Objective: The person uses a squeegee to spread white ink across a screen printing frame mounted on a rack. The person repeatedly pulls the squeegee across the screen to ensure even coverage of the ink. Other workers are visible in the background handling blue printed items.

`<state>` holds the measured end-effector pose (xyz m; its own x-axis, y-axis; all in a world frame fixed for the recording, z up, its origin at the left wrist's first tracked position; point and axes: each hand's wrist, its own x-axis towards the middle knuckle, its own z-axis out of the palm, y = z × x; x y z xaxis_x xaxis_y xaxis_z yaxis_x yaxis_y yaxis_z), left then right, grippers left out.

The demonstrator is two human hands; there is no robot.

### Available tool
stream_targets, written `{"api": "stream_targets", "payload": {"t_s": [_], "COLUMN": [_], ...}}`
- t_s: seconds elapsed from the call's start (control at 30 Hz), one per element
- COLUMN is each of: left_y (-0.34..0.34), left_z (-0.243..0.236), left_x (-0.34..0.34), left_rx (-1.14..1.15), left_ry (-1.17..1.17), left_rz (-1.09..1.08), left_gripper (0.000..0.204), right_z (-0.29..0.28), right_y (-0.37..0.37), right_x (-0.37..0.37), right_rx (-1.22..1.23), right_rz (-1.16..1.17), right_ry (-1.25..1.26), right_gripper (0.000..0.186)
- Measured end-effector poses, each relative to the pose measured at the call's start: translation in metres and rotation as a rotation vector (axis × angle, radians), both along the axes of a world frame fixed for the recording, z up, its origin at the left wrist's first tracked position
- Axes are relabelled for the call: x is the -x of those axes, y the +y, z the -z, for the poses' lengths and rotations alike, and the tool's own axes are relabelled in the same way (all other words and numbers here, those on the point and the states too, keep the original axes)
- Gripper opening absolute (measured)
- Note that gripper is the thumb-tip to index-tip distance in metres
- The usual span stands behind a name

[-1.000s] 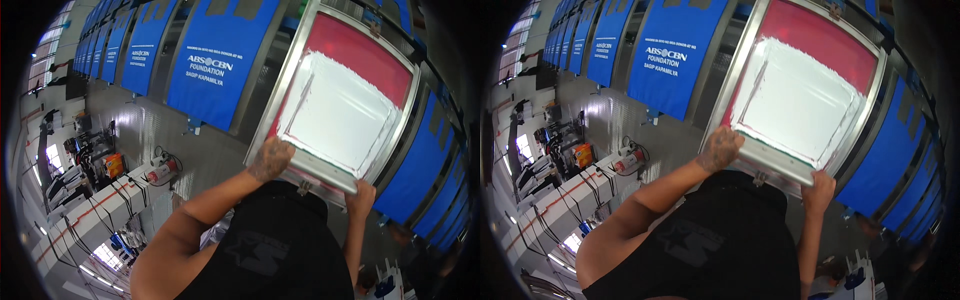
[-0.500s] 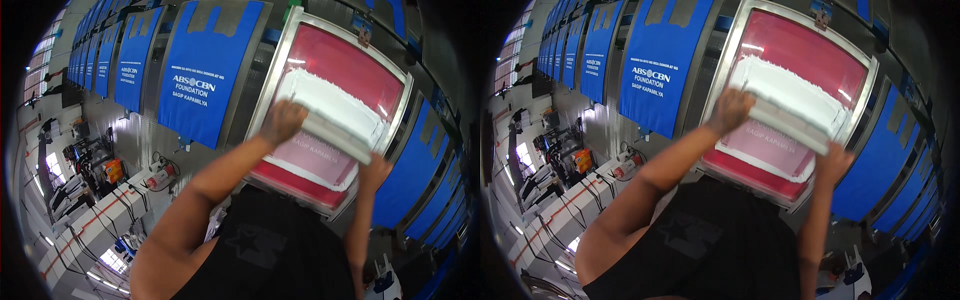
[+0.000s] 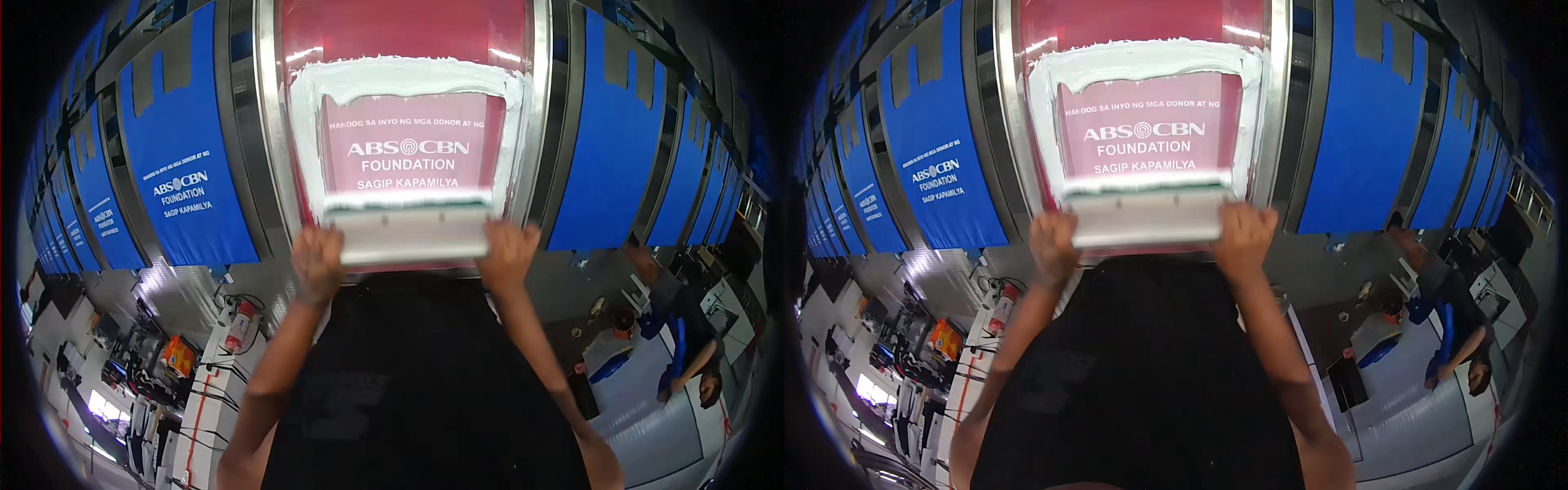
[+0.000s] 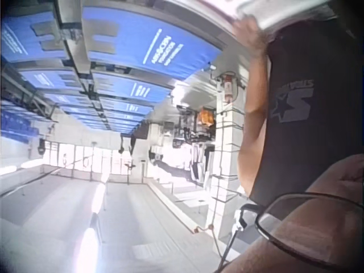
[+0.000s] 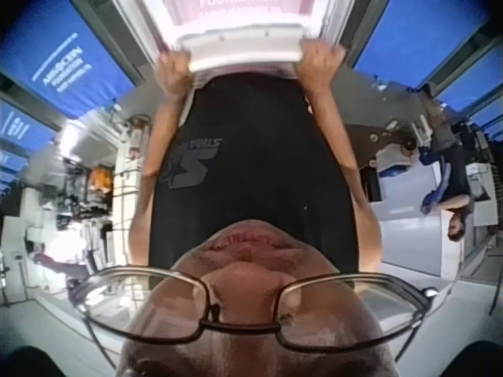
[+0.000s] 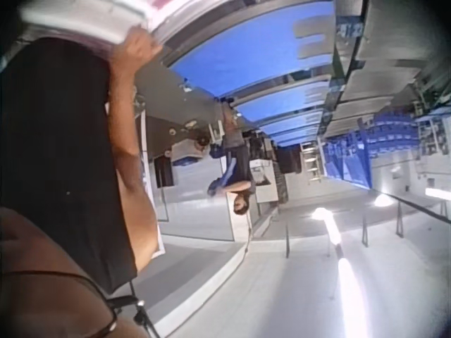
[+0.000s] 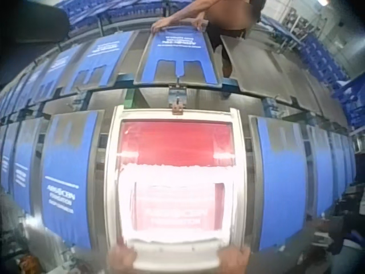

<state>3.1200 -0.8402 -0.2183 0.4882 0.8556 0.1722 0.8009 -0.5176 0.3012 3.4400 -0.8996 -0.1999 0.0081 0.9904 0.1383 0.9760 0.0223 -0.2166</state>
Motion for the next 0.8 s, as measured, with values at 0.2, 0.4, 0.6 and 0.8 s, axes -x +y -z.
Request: {"api": "stream_targets", "payload": {"t_s": [0.2, 0.4, 0.6, 0.8], "left_y": [0.205, 0.113, -0.007, 0.174], "left_z": [-0.026, -0.011, -0.007, -0.005], "left_x": [-0.044, 0.005, 0.000, -0.040], "left_rx": [0.066, 0.047, 0.109, -0.058], "left_ry": [-0.046, -0.009, -0.071, -0.072], "left_rz": [0.003, 0.079, -0.001, -0.021], "left_gripper": [0.022, 0.021, 0.006, 0.016], "right_z": [-0.027, -0.047, -0.005, -0.006], "right_y": [0.192, 0.096, -0.007, 0.169], "right_x": [-0.037, -0.019, -0.001, -0.042], "right_rx": [0.078, 0.062, 0.053, -0.180], "right_rz": [0.065, -0.083, 0.009, -0.065], "right_ry": [-0.166, -0.160, -0.010, -0.178], "right_gripper": [0.032, 0.025, 0.020, 0.021]}}
